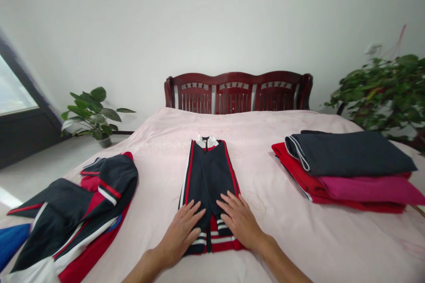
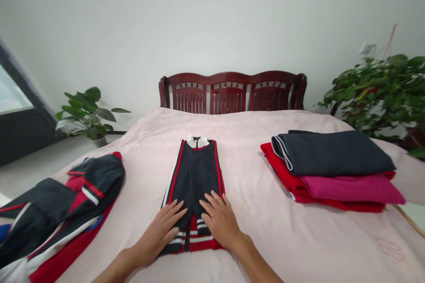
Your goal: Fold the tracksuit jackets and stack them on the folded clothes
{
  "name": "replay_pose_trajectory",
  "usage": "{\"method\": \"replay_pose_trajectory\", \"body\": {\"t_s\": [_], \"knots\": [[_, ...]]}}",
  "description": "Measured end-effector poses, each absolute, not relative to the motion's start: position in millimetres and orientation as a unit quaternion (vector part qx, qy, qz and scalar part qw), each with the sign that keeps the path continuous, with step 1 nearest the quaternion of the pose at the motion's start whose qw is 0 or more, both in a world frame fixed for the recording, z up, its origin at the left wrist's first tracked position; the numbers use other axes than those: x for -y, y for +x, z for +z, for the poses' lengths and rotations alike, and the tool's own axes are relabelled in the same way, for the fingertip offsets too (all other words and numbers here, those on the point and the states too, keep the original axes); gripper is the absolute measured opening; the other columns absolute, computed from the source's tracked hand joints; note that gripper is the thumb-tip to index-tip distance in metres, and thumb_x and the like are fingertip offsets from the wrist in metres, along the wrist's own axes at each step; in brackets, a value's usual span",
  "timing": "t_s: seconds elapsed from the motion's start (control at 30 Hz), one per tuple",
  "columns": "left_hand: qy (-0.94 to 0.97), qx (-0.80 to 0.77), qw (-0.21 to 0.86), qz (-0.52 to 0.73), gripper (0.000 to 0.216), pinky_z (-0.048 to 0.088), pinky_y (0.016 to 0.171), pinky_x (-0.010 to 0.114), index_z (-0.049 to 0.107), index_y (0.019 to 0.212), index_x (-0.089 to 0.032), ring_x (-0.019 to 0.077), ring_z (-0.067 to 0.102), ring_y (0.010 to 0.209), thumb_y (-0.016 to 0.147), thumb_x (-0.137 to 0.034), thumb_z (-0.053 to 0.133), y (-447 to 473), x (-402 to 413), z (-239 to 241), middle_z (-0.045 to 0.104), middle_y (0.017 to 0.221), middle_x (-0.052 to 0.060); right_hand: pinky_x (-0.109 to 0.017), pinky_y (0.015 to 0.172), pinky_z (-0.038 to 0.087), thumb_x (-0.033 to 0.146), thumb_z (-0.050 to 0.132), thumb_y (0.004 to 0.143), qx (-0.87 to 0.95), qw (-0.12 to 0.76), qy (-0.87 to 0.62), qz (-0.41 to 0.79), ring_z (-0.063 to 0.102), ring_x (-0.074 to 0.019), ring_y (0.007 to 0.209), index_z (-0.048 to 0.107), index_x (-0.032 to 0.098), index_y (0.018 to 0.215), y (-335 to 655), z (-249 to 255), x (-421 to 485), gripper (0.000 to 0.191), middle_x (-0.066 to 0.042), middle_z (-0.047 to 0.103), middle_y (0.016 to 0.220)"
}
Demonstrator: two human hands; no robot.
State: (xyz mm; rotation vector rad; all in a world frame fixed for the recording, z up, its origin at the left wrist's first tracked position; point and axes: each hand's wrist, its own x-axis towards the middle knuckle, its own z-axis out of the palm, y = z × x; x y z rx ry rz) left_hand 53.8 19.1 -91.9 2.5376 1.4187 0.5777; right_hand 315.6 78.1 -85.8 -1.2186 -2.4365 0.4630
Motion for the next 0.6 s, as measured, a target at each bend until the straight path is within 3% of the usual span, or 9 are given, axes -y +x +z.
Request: {"method": "replay_pose_trajectory", "body": {"t_s": [0.13, 0.23, 0.4, 0.6], "knots": [[0.782, -0.524, 0.141, 0.307, 0.044, 0.041, 0.112, 0.041, 0.046, 0.143, -0.032, 0.0198, 0.046, 0.135, 0.099, -0.028, 0.038, 35, 5, -96, 0.049, 0.148, 0.003, -0.050, 0.118, 0.024, 0.035, 0.041, 0.098, 0.833, 0.248, -0.436, 0.232, 0.035, -0.0225, 0.142, 0.051, 0.028, 0.140, 339, -96, -61, 0.044, -0.002, 0.049, 0.147], [0.776, -0.529, 0.107, 0.326, 0.045, 0.045, 0.109, 0.036, 0.053, 0.137, -0.033, 0.0195, 0.053, 0.130, 0.096, -0.019, 0.038, 8, 17, -97, 0.055, 0.142, 0.003, -0.046, 0.116, 0.033, 0.027, 0.036, 0.099, 0.826, 0.286, -0.423, 0.238, 0.043, -0.0203, 0.136, 0.053, 0.028, 0.138, 368, -99, -55, 0.043, -0.003, 0.052, 0.144], [0.858, -0.459, 0.053, 0.225, 0.052, 0.050, 0.103, 0.033, 0.045, 0.142, -0.039, 0.0190, 0.059, 0.123, 0.095, -0.019, 0.044, -17, 13, -90, 0.056, 0.141, 0.001, -0.046, 0.116, 0.032, 0.017, 0.040, 0.096, 0.909, 0.206, -0.317, 0.174, 0.041, -0.0210, 0.138, 0.050, 0.033, 0.140, 393, -84, -61, 0.048, -0.001, 0.049, 0.146], [0.890, -0.404, 0.010, 0.213, 0.040, 0.053, 0.098, 0.034, 0.054, 0.132, -0.031, 0.0187, 0.063, 0.113, 0.096, -0.018, 0.043, 1, -23, -81, 0.065, 0.128, 0.005, -0.045, 0.112, 0.036, 0.014, 0.039, 0.095, 0.944, 0.161, -0.251, 0.144, 0.049, -0.0223, 0.131, 0.052, 0.028, 0.139, 370, -75, -89, 0.048, -0.008, 0.058, 0.138]]}}
